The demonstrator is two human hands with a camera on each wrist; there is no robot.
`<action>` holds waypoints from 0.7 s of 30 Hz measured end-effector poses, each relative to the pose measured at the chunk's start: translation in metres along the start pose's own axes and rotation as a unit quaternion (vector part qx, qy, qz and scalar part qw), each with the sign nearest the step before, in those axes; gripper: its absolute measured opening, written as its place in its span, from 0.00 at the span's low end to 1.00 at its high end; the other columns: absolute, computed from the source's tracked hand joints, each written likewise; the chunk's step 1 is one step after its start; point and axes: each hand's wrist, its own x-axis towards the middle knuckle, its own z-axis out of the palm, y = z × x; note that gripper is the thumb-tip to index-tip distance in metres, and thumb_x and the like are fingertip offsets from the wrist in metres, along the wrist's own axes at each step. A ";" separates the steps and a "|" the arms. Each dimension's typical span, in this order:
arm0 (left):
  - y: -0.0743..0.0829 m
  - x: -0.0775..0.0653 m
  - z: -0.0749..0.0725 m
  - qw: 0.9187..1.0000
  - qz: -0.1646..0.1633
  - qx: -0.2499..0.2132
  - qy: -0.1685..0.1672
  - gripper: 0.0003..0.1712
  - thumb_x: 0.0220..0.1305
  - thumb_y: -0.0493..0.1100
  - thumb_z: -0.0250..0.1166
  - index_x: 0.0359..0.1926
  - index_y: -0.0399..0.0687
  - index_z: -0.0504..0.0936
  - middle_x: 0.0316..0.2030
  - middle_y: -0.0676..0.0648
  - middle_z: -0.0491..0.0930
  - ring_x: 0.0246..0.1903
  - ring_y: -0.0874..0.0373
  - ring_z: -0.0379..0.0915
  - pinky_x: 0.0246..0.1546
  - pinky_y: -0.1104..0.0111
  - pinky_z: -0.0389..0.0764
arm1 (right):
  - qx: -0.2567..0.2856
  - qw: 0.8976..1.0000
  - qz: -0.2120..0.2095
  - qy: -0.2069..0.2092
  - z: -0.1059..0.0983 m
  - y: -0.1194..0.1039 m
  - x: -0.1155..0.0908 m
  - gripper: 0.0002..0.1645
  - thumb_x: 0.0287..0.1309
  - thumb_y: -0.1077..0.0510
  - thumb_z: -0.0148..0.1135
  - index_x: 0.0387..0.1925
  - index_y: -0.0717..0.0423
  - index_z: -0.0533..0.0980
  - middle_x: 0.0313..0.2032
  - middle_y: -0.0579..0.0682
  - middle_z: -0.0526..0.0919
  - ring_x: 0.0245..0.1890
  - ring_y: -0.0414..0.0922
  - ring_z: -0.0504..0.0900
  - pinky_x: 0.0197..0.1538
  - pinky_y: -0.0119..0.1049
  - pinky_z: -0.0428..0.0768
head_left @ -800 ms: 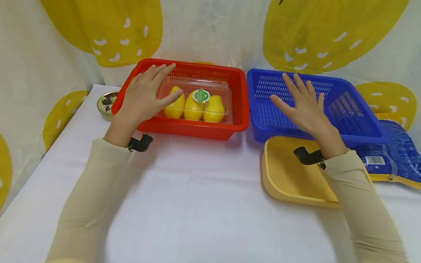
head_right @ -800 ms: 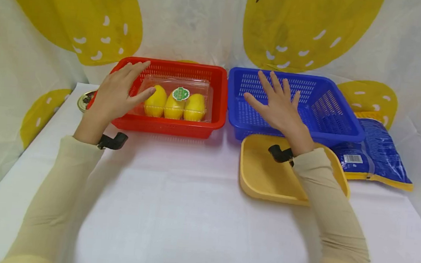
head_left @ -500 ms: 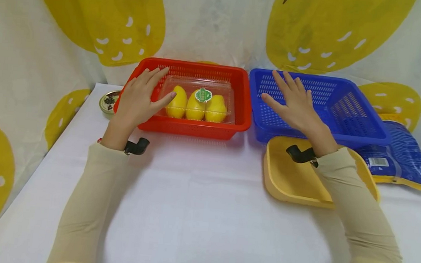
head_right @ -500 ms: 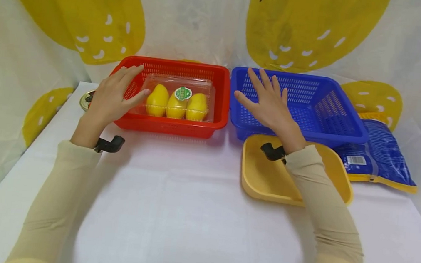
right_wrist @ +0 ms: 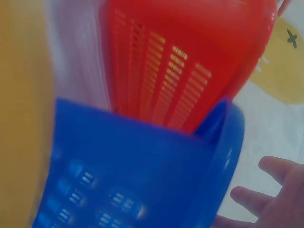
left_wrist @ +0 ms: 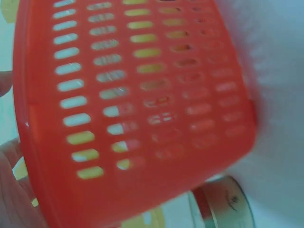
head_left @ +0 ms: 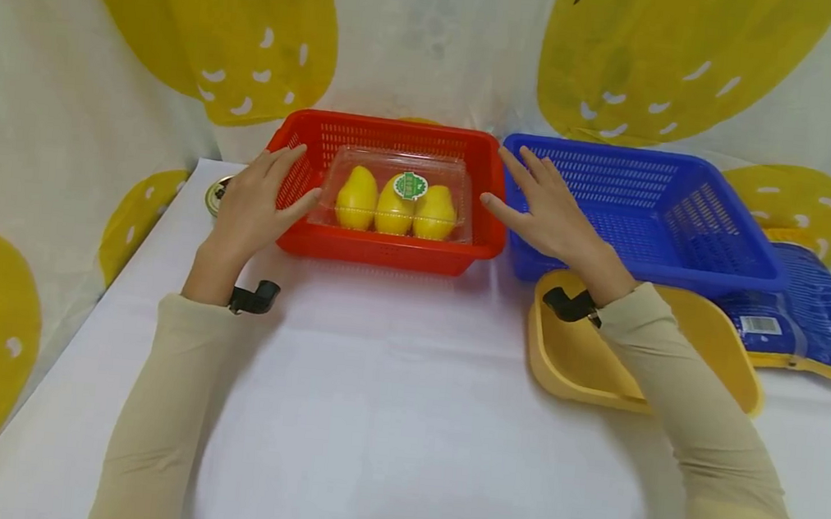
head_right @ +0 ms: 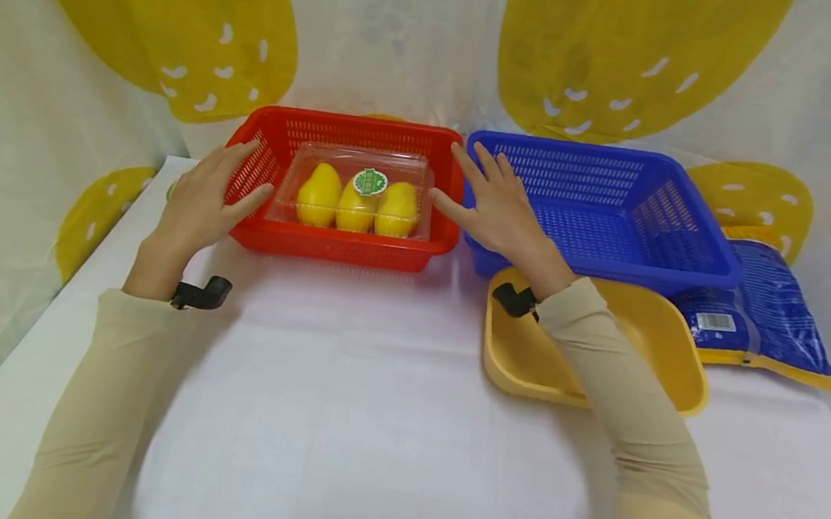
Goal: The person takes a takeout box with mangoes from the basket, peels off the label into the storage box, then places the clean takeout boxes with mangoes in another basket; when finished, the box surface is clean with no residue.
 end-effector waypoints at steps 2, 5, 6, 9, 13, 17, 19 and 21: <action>-0.005 -0.002 0.001 1.000 -0.010 0.003 0.001 0.41 0.68 0.60 0.55 0.75 0.54 0.54 0.71 0.39 0.58 0.71 0.41 0.52 0.67 0.39 0.55 | 0.010 1.000 0.000 -0.008 0.003 -0.004 0.002 0.49 0.65 0.28 0.43 0.78 0.38 0.39 0.77 0.53 0.36 0.76 0.57 0.28 0.72 0.63 0.34; -0.011 -0.004 0.003 1.000 -0.026 0.014 0.006 0.41 0.68 0.62 0.54 0.75 0.52 0.55 0.70 0.38 0.59 0.69 0.41 0.54 0.65 0.37 0.58 | 0.017 1.000 0.003 -0.023 0.006 -0.009 0.005 0.48 0.66 0.30 0.44 0.77 0.38 0.38 0.77 0.53 0.34 0.75 0.57 0.27 0.71 0.66 0.36; -0.013 -0.005 0.004 0.999 -0.031 0.016 0.006 0.41 0.68 0.62 0.53 0.75 0.52 0.55 0.69 0.37 0.59 0.68 0.41 0.54 0.64 0.37 0.58 | 0.017 0.999 0.004 -0.027 0.008 -0.011 0.006 0.48 0.66 0.31 0.45 0.77 0.37 0.38 0.77 0.52 0.34 0.75 0.57 0.27 0.70 0.67 0.37; -0.019 -0.006 0.005 0.999 -0.051 0.012 0.003 0.41 0.68 0.62 0.53 0.75 0.52 0.54 0.70 0.36 0.57 0.68 0.40 0.54 0.63 0.37 0.60 | 0.015 0.999 -0.001 -0.036 0.011 -0.016 0.009 0.48 0.66 0.32 0.46 0.78 0.38 0.38 0.77 0.52 0.33 0.75 0.57 0.26 0.70 0.68 0.37; -0.023 -0.009 0.007 0.997 -0.081 -0.008 -0.006 0.42 0.68 0.63 0.53 0.76 0.53 0.52 0.72 0.36 0.53 0.68 0.38 0.53 0.62 0.37 0.63 | 0.019 0.999 -0.013 -0.041 0.016 -0.022 0.013 0.49 0.65 0.31 0.47 0.78 0.39 0.39 0.77 0.53 0.34 0.76 0.56 0.28 0.69 0.69 0.39; -0.026 -0.010 0.007 0.994 -0.102 -0.037 -0.018 0.45 0.67 0.65 0.52 0.76 0.51 0.50 0.74 0.36 0.49 0.69 0.37 0.51 0.60 0.37 0.66 | 0.027 0.998 -0.018 -0.048 0.022 -0.027 0.017 0.49 0.65 0.32 0.49 0.78 0.39 0.40 0.77 0.53 0.35 0.76 0.56 0.32 0.69 0.70 0.44; -0.027 -0.010 0.006 0.991 -0.112 -0.062 -0.026 0.47 0.67 0.65 0.53 0.77 0.49 0.49 0.74 0.36 0.47 0.69 0.36 0.51 0.59 0.37 0.67 | 0.041 0.997 -0.022 -0.054 0.025 -0.029 0.020 0.49 0.65 0.34 0.51 0.78 0.39 0.40 0.77 0.54 0.36 0.76 0.57 0.35 0.69 0.69 0.46; -0.028 -0.010 0.006 0.988 -0.123 -0.089 -0.035 0.49 0.66 0.66 0.53 0.77 0.48 0.47 0.74 0.36 0.45 0.69 0.36 0.51 0.59 0.38 0.67 | 0.056 0.996 -0.028 -0.058 0.027 -0.031 0.022 0.50 0.64 0.36 0.54 0.78 0.40 0.40 0.77 0.55 0.38 0.76 0.57 0.39 0.69 0.68 0.49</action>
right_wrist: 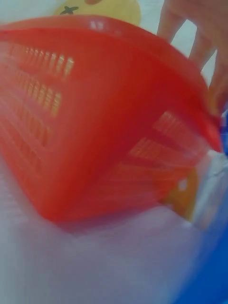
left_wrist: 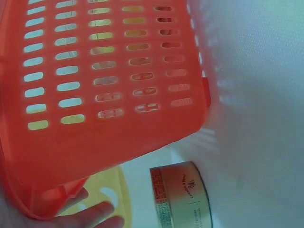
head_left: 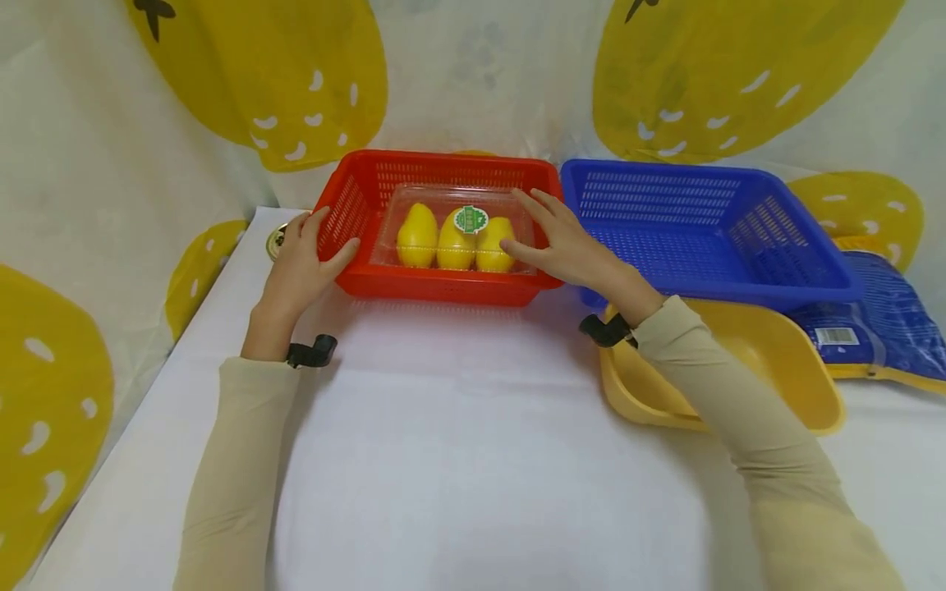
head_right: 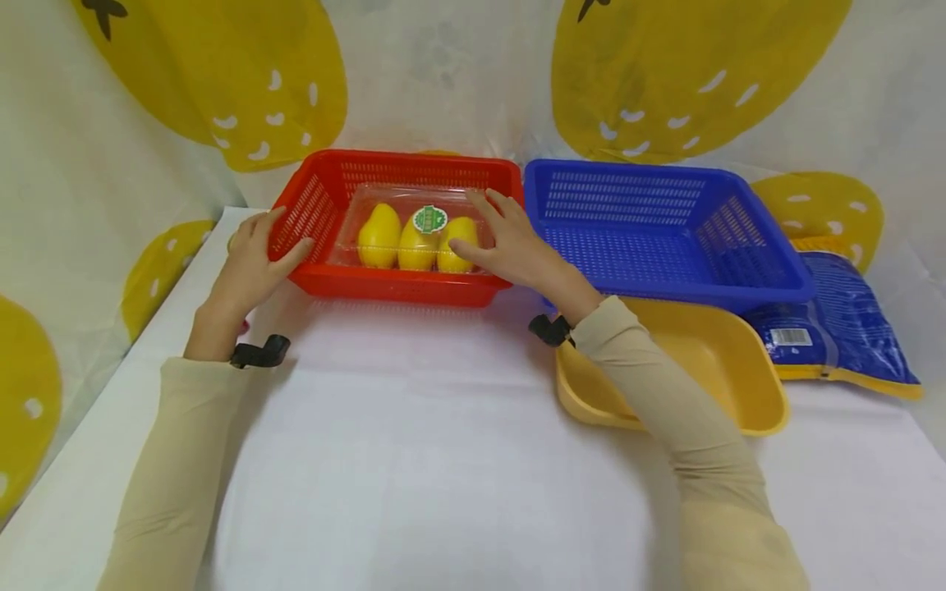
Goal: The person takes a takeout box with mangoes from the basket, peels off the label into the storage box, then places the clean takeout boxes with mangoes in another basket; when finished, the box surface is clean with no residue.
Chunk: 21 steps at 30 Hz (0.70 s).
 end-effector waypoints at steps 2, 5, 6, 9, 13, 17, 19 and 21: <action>-0.001 0.000 -0.001 1.000 -0.010 -0.025 -0.009 0.50 0.65 0.67 0.54 0.77 0.47 0.45 0.74 0.36 0.45 0.68 0.36 0.52 0.60 0.39 0.67 | 0.017 1.000 -0.006 -0.002 0.002 -0.002 0.002 0.52 0.63 0.40 0.58 0.78 0.42 0.41 0.76 0.56 0.40 0.75 0.58 0.42 0.70 0.66 0.51; -0.004 0.001 -0.001 0.998 -0.017 -0.051 -0.015 0.52 0.65 0.67 0.55 0.77 0.46 0.45 0.73 0.36 0.46 0.68 0.37 0.52 0.61 0.40 0.67 | 0.035 0.999 -0.006 -0.003 0.006 -0.004 0.006 0.55 0.60 0.43 0.63 0.78 0.45 0.42 0.76 0.57 0.44 0.75 0.56 0.45 0.71 0.63 0.53; -0.004 0.001 -0.001 0.998 -0.018 -0.057 -0.016 0.52 0.64 0.67 0.56 0.77 0.45 0.45 0.73 0.36 0.46 0.68 0.37 0.52 0.61 0.40 0.67 | 0.039 0.999 -0.003 -0.004 0.007 -0.004 0.008 0.55 0.60 0.44 0.64 0.78 0.47 0.42 0.76 0.57 0.45 0.75 0.56 0.46 0.71 0.62 0.53; -0.005 0.002 0.000 0.997 -0.021 -0.072 -0.015 0.53 0.64 0.67 0.57 0.77 0.46 0.46 0.73 0.36 0.47 0.68 0.38 0.52 0.60 0.41 0.68 | 0.045 0.999 0.012 -0.011 0.009 -0.006 0.012 0.55 0.61 0.46 0.64 0.78 0.50 0.41 0.76 0.57 0.47 0.75 0.55 0.48 0.72 0.59 0.54; -0.005 0.003 0.001 0.996 -0.026 -0.082 -0.013 0.53 0.63 0.66 0.59 0.77 0.47 0.45 0.73 0.37 0.47 0.68 0.38 0.52 0.60 0.42 0.69 | 0.044 0.998 0.031 -0.025 0.010 -0.008 0.019 0.56 0.62 0.47 0.63 0.77 0.53 0.39 0.75 0.59 0.51 0.73 0.56 0.54 0.71 0.56 0.57; -0.005 0.002 0.001 0.996 -0.032 -0.083 -0.013 0.53 0.63 0.65 0.59 0.77 0.47 0.45 0.73 0.37 0.47 0.68 0.39 0.52 0.60 0.42 0.69 | 0.040 0.997 0.052 -0.043 0.010 -0.011 0.025 0.55 0.63 0.46 0.61 0.77 0.52 0.38 0.75 0.60 0.51 0.72 0.57 0.56 0.71 0.56 0.58; -0.005 0.002 0.000 0.996 -0.035 -0.082 -0.014 0.53 0.63 0.65 0.59 0.77 0.47 0.45 0.73 0.37 0.47 0.68 0.39 0.52 0.60 0.42 0.69 | 0.035 0.996 0.062 -0.051 0.010 -0.012 0.028 0.54 0.64 0.45 0.60 0.77 0.52 0.39 0.75 0.59 0.51 0.73 0.57 0.54 0.71 0.56 0.57; -0.005 0.003 0.000 0.996 -0.034 -0.079 -0.016 0.53 0.63 0.65 0.59 0.77 0.47 0.45 0.73 0.37 0.47 0.68 0.38 0.52 0.61 0.42 0.68 | 0.029 0.995 0.071 -0.058 0.011 -0.014 0.030 0.52 0.64 0.45 0.60 0.77 0.52 0.41 0.75 0.59 0.51 0.74 0.57 0.52 0.72 0.57 0.56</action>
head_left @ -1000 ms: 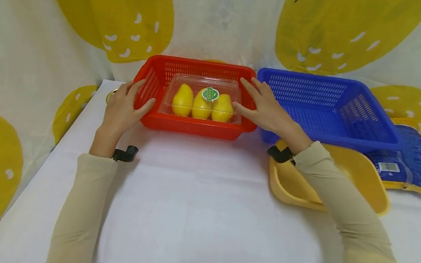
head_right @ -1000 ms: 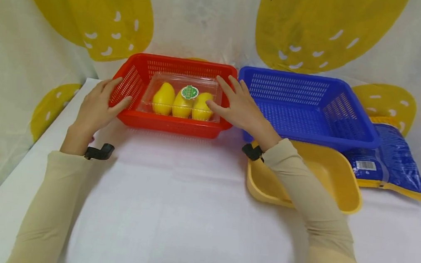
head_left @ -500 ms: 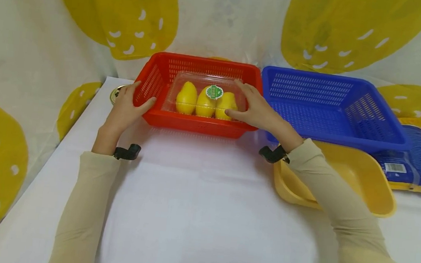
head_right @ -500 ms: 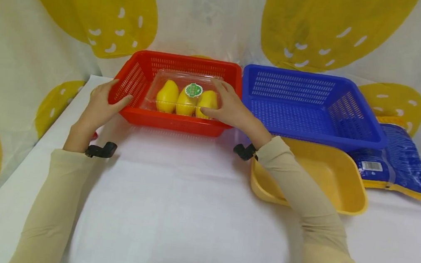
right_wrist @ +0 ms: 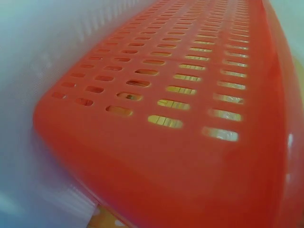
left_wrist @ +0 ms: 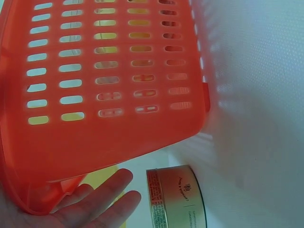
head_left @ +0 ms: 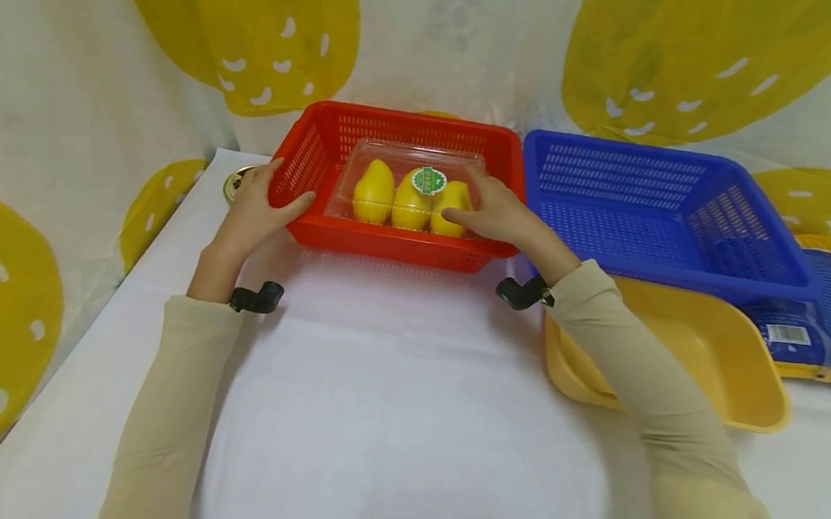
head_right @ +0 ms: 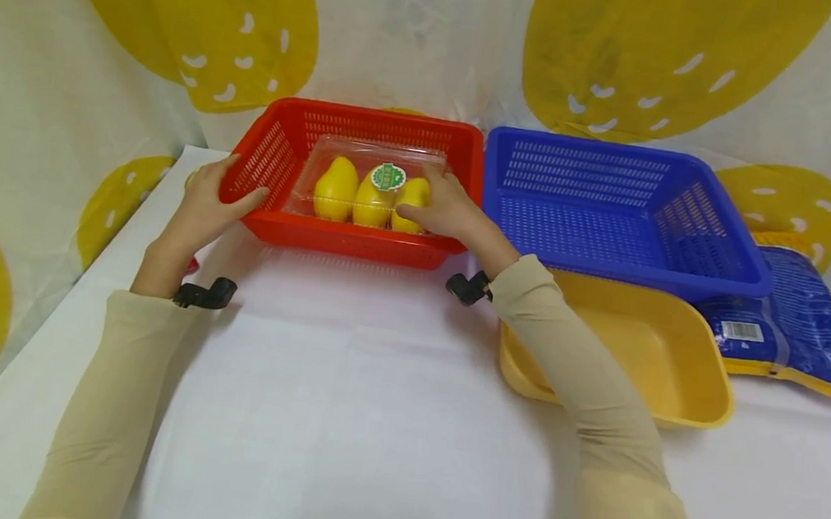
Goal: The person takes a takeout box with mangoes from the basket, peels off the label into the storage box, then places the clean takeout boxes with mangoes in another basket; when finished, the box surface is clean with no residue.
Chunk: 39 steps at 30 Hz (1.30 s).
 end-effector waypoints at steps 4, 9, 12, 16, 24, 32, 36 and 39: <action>0.000 0.001 0.000 1.000 0.005 0.002 -0.001 0.53 0.63 0.65 0.59 0.77 0.46 0.45 0.73 0.36 0.47 0.68 0.38 0.52 0.61 0.42 0.68 | -0.003 1.000 0.007 0.000 0.002 -0.001 0.002 0.49 0.64 0.45 0.59 0.77 0.53 0.46 0.74 0.60 0.52 0.74 0.57 0.48 0.72 0.58 0.54; -0.002 0.002 0.000 1.000 0.009 0.000 0.000 0.52 0.64 0.64 0.59 0.77 0.46 0.45 0.73 0.36 0.47 0.69 0.38 0.51 0.61 0.42 0.67 | 0.005 1.000 0.004 0.008 0.008 0.000 0.004 0.47 0.64 0.45 0.58 0.76 0.56 0.48 0.75 0.63 0.47 0.75 0.58 0.47 0.72 0.58 0.53; -0.001 0.001 0.000 1.000 0.006 -0.004 -0.002 0.52 0.64 0.63 0.59 0.77 0.46 0.45 0.73 0.36 0.46 0.69 0.38 0.50 0.61 0.42 0.67 | 0.025 1.000 0.007 0.011 0.011 0.001 0.005 0.47 0.64 0.45 0.58 0.76 0.56 0.49 0.75 0.62 0.45 0.75 0.58 0.46 0.72 0.59 0.55; -0.001 0.000 -0.001 1.000 0.002 -0.011 -0.002 0.52 0.64 0.63 0.59 0.77 0.47 0.45 0.74 0.37 0.45 0.70 0.38 0.50 0.61 0.42 0.68 | 0.062 0.998 0.014 0.012 0.010 0.003 0.008 0.46 0.65 0.44 0.58 0.76 0.55 0.50 0.75 0.59 0.46 0.75 0.56 0.47 0.72 0.58 0.56; 0.000 0.001 0.000 1.000 -0.003 -0.015 -0.003 0.52 0.64 0.62 0.59 0.77 0.48 0.45 0.74 0.38 0.45 0.70 0.39 0.50 0.61 0.43 0.68 | 0.083 0.996 0.044 0.000 0.013 0.005 0.014 0.48 0.67 0.42 0.55 0.77 0.51 0.44 0.74 0.59 0.52 0.74 0.56 0.51 0.71 0.56 0.58; 0.001 0.000 -0.002 1.000 -0.002 -0.011 -0.004 0.52 0.64 0.62 0.60 0.77 0.47 0.45 0.74 0.37 0.46 0.69 0.38 0.51 0.61 0.43 0.68 | 0.116 0.992 0.041 0.005 0.015 0.003 0.013 0.54 0.65 0.45 0.59 0.77 0.48 0.35 0.76 0.56 0.48 0.75 0.55 0.50 0.72 0.56 0.55; 0.001 0.000 -0.002 1.000 -0.006 -0.014 -0.003 0.51 0.64 0.61 0.61 0.77 0.47 0.45 0.74 0.37 0.47 0.69 0.39 0.51 0.62 0.43 0.68 | 0.142 0.989 0.039 0.006 0.015 0.004 0.014 0.58 0.64 0.45 0.61 0.77 0.47 0.33 0.76 0.54 0.46 0.75 0.54 0.49 0.73 0.54 0.55; 0.001 0.000 -0.001 1.000 -0.007 -0.017 -0.001 0.51 0.64 0.61 0.61 0.77 0.48 0.45 0.74 0.37 0.47 0.69 0.39 0.51 0.61 0.44 0.68 | 0.150 0.988 0.044 0.009 0.015 0.005 0.016 0.58 0.63 0.44 0.62 0.77 0.45 0.32 0.77 0.53 0.45 0.75 0.54 0.49 0.73 0.54 0.54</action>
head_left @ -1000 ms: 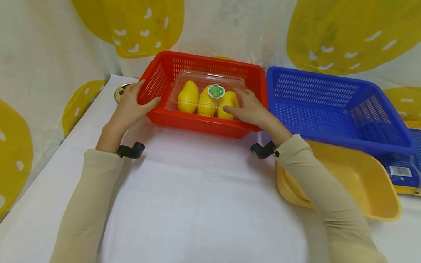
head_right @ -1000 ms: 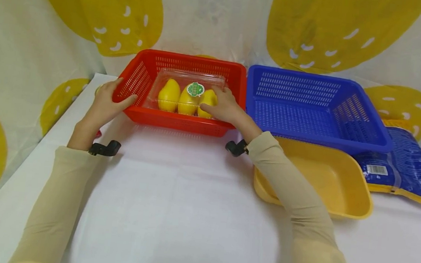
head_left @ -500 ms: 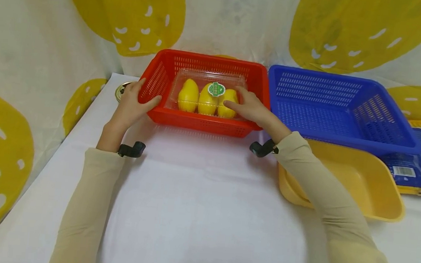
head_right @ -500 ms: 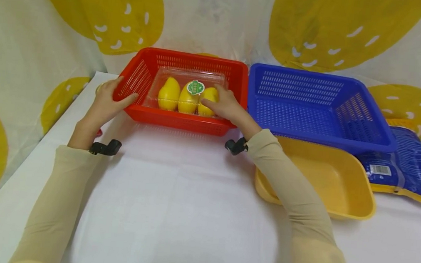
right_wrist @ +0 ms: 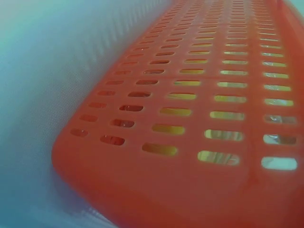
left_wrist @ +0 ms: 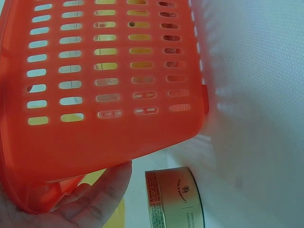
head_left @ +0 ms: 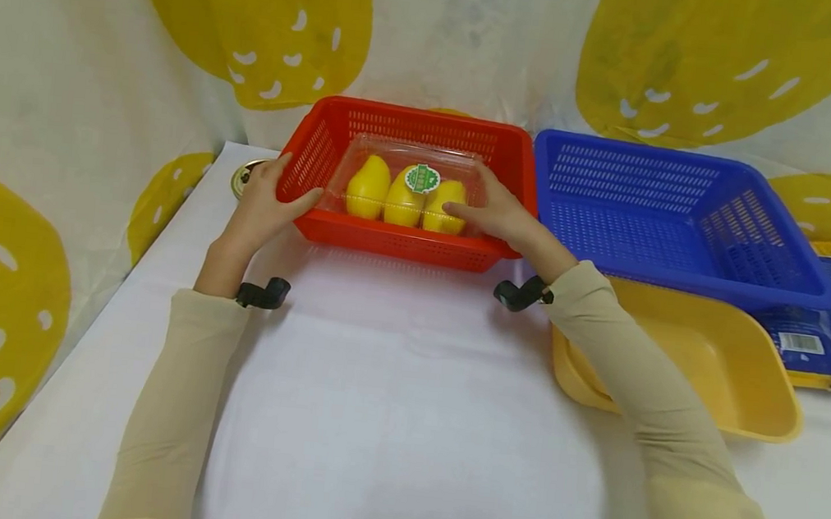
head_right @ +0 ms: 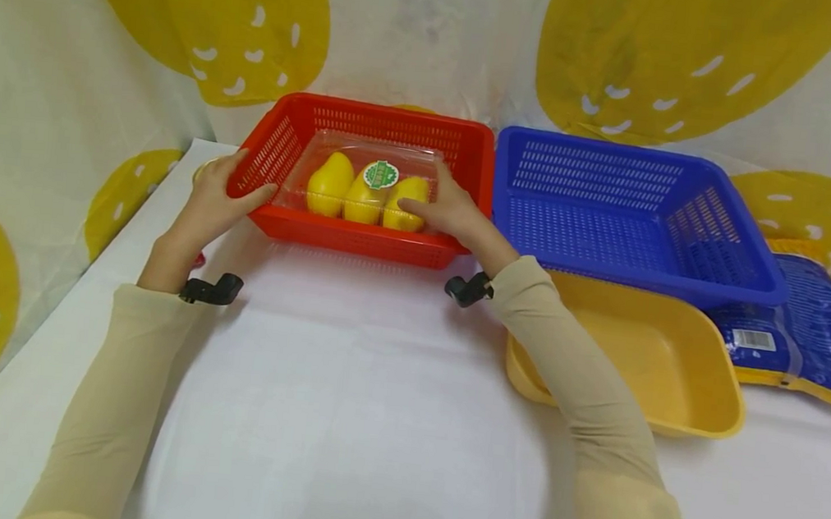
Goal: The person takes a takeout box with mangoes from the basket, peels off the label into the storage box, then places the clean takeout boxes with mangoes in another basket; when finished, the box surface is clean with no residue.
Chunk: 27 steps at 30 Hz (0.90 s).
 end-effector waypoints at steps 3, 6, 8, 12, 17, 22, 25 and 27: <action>0.001 0.000 0.000 1.000 0.001 -0.003 0.001 0.51 0.64 0.60 0.61 0.77 0.47 0.46 0.73 0.37 0.47 0.69 0.39 0.52 0.61 0.44 0.68 | 0.013 1.000 0.004 0.006 -0.001 0.001 0.001 0.58 0.63 0.44 0.62 0.77 0.44 0.33 0.76 0.53 0.46 0.75 0.53 0.49 0.73 0.54 0.54; 0.001 0.000 0.000 1.000 0.001 -0.004 0.000 0.51 0.64 0.60 0.62 0.77 0.47 0.46 0.73 0.37 0.47 0.69 0.39 0.52 0.62 0.44 0.68 | 0.030 0.999 0.001 0.014 -0.002 0.002 0.000 0.57 0.63 0.46 0.62 0.78 0.45 0.35 0.76 0.53 0.49 0.74 0.53 0.52 0.73 0.53 0.56; 0.001 0.000 0.001 1.000 0.001 -0.004 -0.001 0.52 0.64 0.60 0.62 0.77 0.47 0.46 0.73 0.37 0.47 0.69 0.39 0.52 0.62 0.44 0.68 | 0.049 0.999 -0.002 0.022 -0.002 0.002 0.001 0.55 0.63 0.48 0.62 0.78 0.45 0.37 0.74 0.54 0.54 0.72 0.53 0.56 0.72 0.52 0.59; 0.000 0.000 0.001 1.000 0.004 -0.003 -0.004 0.52 0.63 0.61 0.61 0.77 0.47 0.45 0.73 0.37 0.47 0.69 0.38 0.52 0.62 0.43 0.67 | 0.085 0.996 0.010 0.032 -0.004 0.003 0.001 0.52 0.64 0.49 0.62 0.78 0.45 0.41 0.66 0.58 0.64 0.62 0.54 0.66 0.66 0.48 0.70; 0.002 0.000 0.001 1.000 0.003 -0.003 -0.005 0.52 0.63 0.62 0.61 0.77 0.47 0.45 0.73 0.36 0.46 0.69 0.38 0.52 0.62 0.43 0.67 | 0.127 0.991 0.032 0.032 -0.007 0.002 0.000 0.50 0.65 0.51 0.61 0.78 0.42 0.41 0.64 0.59 0.65 0.58 0.53 0.69 0.61 0.46 0.76; 0.002 0.000 0.001 1.000 0.003 -0.005 -0.002 0.52 0.63 0.61 0.61 0.77 0.47 0.45 0.73 0.37 0.47 0.69 0.39 0.51 0.62 0.44 0.68 | 0.152 0.988 0.029 0.026 -0.008 0.001 0.000 0.48 0.67 0.52 0.58 0.78 0.41 0.42 0.65 0.60 0.65 0.57 0.53 0.70 0.58 0.43 0.78; 0.001 0.000 0.001 1.000 0.001 -0.006 0.001 0.52 0.63 0.61 0.61 0.77 0.47 0.46 0.73 0.37 0.47 0.69 0.39 0.51 0.62 0.44 0.68 | 0.158 0.987 0.024 0.022 -0.008 0.000 0.001 0.46 0.68 0.53 0.56 0.78 0.41 0.42 0.65 0.59 0.65 0.56 0.53 0.70 0.56 0.42 0.79; 0.000 0.000 0.001 1.000 -0.001 -0.007 0.002 0.52 0.63 0.61 0.62 0.77 0.47 0.46 0.73 0.37 0.47 0.69 0.39 0.51 0.62 0.44 0.68 | 0.160 0.987 0.023 0.022 -0.007 0.000 0.001 0.46 0.69 0.53 0.56 0.78 0.41 0.41 0.65 0.59 0.64 0.56 0.52 0.70 0.57 0.42 0.78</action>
